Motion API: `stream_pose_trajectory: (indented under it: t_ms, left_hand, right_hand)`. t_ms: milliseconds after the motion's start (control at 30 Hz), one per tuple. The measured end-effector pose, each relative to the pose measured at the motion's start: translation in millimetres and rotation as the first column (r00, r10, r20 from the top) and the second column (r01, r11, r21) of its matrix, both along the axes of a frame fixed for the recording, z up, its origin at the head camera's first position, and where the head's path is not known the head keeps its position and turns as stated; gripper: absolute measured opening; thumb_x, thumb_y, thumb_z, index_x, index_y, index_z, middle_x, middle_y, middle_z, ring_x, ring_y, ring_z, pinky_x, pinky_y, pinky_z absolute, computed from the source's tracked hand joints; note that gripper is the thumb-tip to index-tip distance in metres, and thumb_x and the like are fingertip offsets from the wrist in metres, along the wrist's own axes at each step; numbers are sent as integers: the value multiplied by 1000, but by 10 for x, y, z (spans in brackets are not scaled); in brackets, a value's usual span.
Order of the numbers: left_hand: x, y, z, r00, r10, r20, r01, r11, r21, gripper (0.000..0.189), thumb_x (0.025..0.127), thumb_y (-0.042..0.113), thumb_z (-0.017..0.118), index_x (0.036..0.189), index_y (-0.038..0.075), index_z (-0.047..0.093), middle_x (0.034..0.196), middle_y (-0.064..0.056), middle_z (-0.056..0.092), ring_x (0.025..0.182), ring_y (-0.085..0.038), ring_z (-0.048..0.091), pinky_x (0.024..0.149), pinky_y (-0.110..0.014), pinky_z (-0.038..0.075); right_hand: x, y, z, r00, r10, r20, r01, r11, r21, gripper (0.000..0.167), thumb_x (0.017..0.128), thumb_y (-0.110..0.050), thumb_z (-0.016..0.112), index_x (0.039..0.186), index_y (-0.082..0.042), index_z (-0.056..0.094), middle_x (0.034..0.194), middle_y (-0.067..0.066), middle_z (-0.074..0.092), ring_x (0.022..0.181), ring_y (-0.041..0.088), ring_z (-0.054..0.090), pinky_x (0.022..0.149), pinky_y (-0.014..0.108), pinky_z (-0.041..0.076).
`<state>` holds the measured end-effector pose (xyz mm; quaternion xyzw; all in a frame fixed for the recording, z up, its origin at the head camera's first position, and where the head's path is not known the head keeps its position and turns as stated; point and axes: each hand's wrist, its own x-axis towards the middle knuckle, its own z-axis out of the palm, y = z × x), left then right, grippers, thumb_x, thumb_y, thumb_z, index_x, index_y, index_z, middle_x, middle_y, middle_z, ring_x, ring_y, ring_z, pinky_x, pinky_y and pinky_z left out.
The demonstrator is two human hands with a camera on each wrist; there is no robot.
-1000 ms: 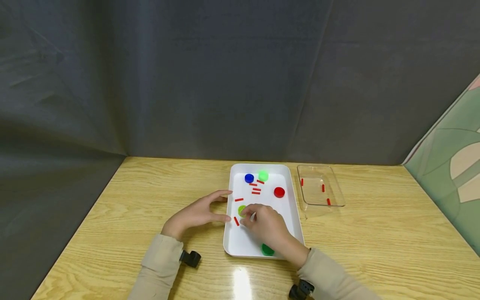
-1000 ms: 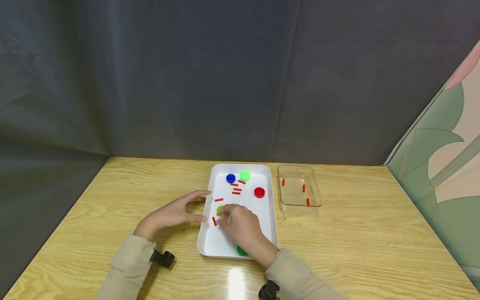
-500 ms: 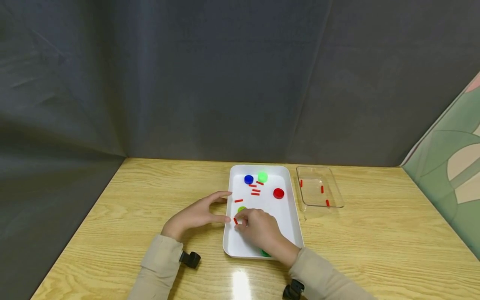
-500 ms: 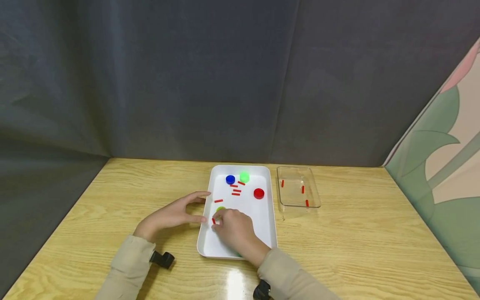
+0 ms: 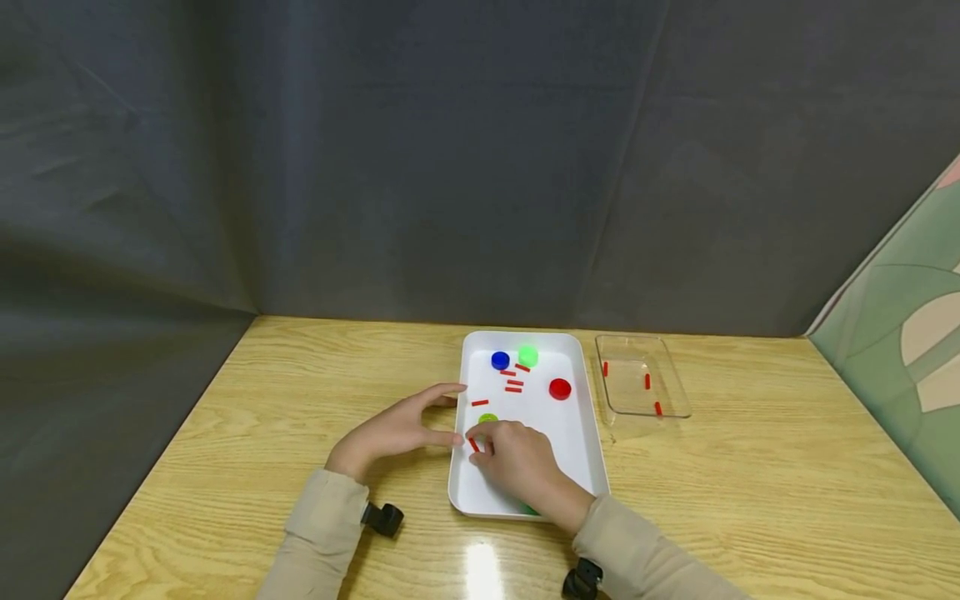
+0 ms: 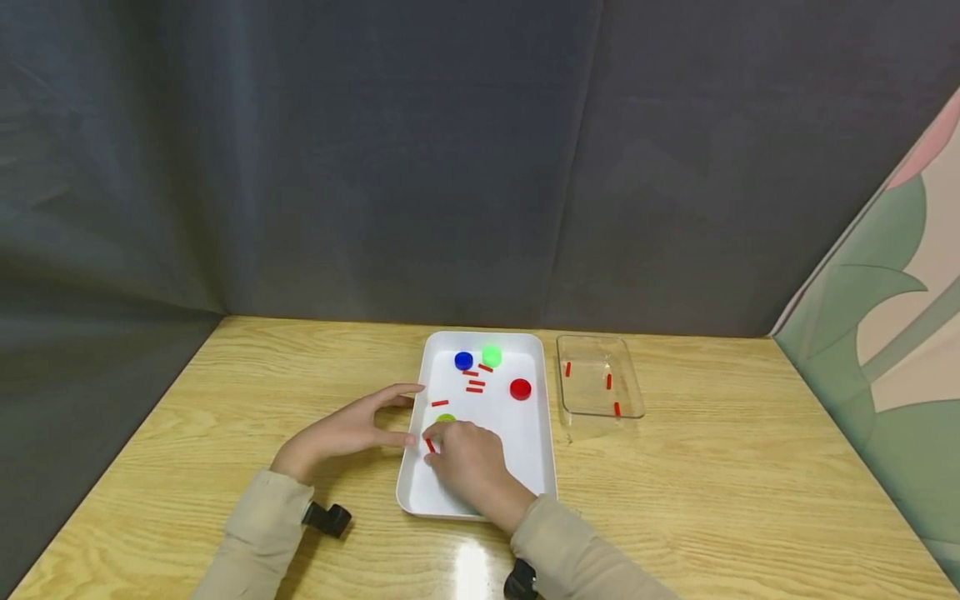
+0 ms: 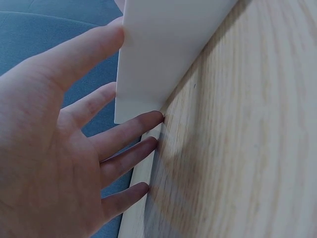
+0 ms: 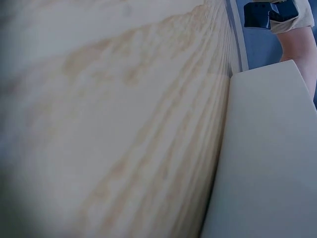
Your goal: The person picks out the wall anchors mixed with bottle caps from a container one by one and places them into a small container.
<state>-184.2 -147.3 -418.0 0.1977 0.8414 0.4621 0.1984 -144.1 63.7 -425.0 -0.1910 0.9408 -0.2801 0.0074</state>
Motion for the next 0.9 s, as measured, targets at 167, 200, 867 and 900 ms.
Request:
stream_pose_trajectory:
  t_ms: [167, 200, 867, 900]
  left_hand:
    - [2, 4, -3, 1000, -14, -12, 14, 1000, -1, 76, 87, 35, 78, 152, 23, 40, 144, -4, 49, 134, -23, 44, 107, -50, 37]
    - [1, 4, -4, 1000, -16, -13, 17, 1000, 2, 76, 87, 35, 78, 152, 22, 40, 144, -4, 49, 134, -23, 44, 107, -50, 37]
    - [-8, -4, -23, 1000, -6, -4, 6, 1000, 2, 76, 87, 34, 78, 152, 23, 40, 146, -7, 48, 135, -25, 43, 109, -53, 34]
    - [-7, -2, -23, 1000, -7, -3, 7, 1000, 2, 75, 87, 34, 78, 152, 23, 40, 146, -7, 48, 135, -25, 43, 109, -53, 34]
  right_hand:
    - [-5, 5, -2, 1000, -1, -9, 1, 1000, 11, 15, 83, -18, 81, 97, -15, 77, 62, -12, 49, 55, 5, 45, 50, 26, 37]
    - [-6, 5, 0, 1000, -2, -7, 2, 1000, 12, 15, 83, -18, 81, 97, -14, 77, 62, -12, 49, 55, 5, 45, 50, 26, 37]
    - [-10, 13, 54, 999, -1, 54, 1, 1000, 2, 15, 82, -20, 82, 93, -14, 75, 60, -10, 48, 55, 7, 44, 51, 25, 35]
    - [-8, 15, 52, 999, 1, 53, -1, 1000, 2, 15, 81, -21, 82, 92, -14, 75, 61, -11, 48, 55, 6, 44, 51, 25, 35]
